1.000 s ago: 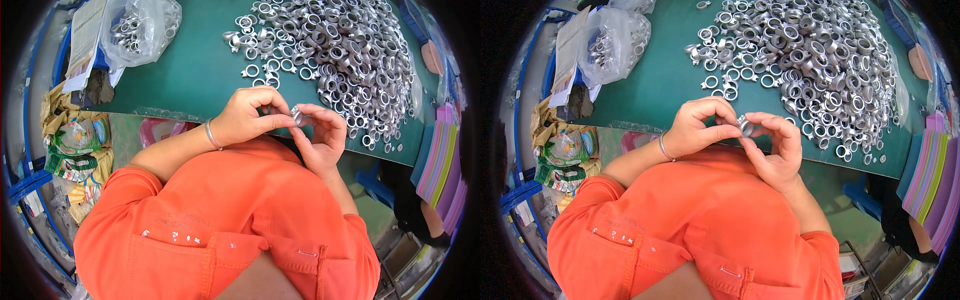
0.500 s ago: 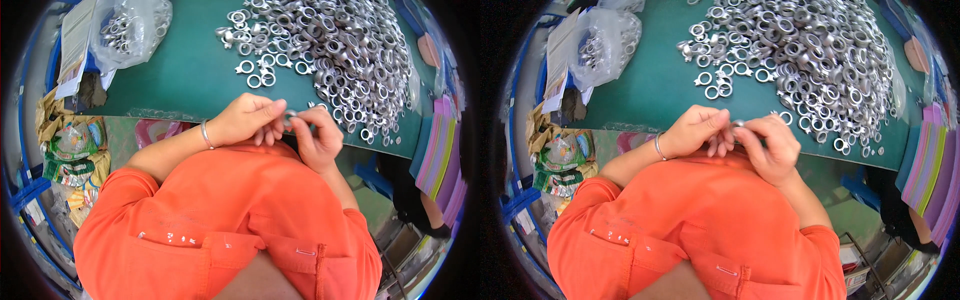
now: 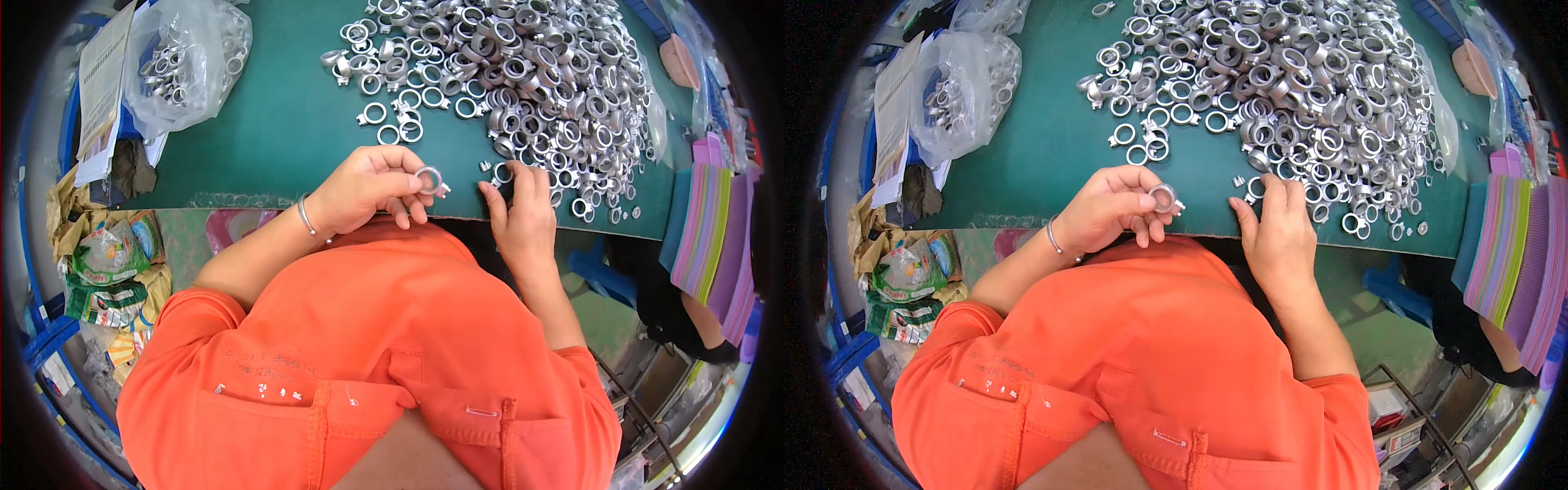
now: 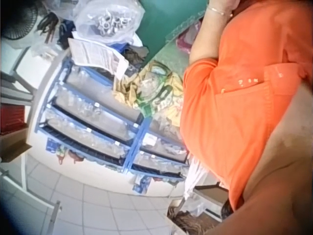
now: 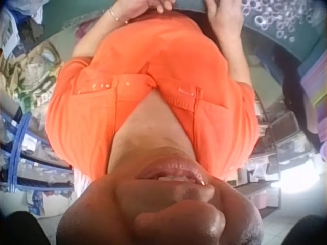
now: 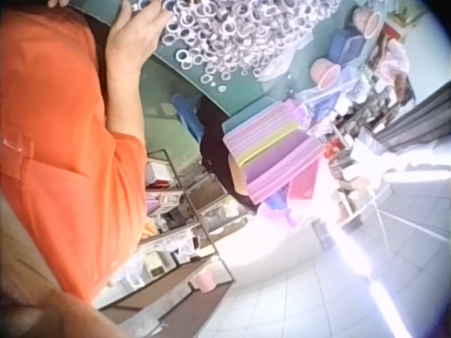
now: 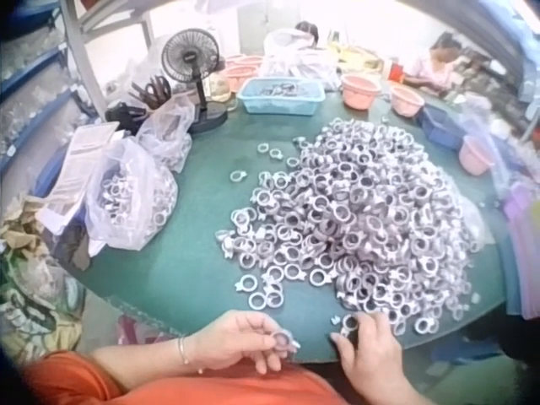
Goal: The person picks up small circular metal components from a large pile and joins them together by hand, placing the assembled units into a small pink container.
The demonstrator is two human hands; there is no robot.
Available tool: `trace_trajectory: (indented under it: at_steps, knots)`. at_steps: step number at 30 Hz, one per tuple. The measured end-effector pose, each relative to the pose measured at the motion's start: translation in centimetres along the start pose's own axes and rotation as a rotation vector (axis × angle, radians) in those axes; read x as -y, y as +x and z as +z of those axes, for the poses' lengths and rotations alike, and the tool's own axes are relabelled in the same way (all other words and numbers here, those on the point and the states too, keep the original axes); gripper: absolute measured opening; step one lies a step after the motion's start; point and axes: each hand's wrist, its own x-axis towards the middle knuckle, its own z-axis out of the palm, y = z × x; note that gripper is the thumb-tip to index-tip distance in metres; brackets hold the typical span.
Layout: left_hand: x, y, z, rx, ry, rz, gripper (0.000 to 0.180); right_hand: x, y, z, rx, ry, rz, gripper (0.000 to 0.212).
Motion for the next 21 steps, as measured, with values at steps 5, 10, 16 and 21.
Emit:
trace_trajectory:
  at_steps: [5, 10, 16, 21]
  knots:
    - [0.2, 0.0, 0.0, 0.033, -0.012, 0.075, 0.012, -0.2, 0.4, 0.0, 0.093, -0.044, -0.028, 0.027]
    - [0.2, -0.6, -0.7, -0.069, 0.001, 0.103, 0.010, -0.4, 0.7, 0.6, -0.007, 0.728, 0.101, 0.037]
    - [0.6, -0.9, -1.6, -0.221, 0.006, 0.136, 0.006, 0.1, 1.3, 0.2, 0.205, 1.677, 0.327, 0.038]
    - [0.9, -0.8, -1.5, -0.247, 0.022, 0.158, 0.007, 0.1, 1.3, 0.0, 0.289, 1.919, 0.486, 0.028]
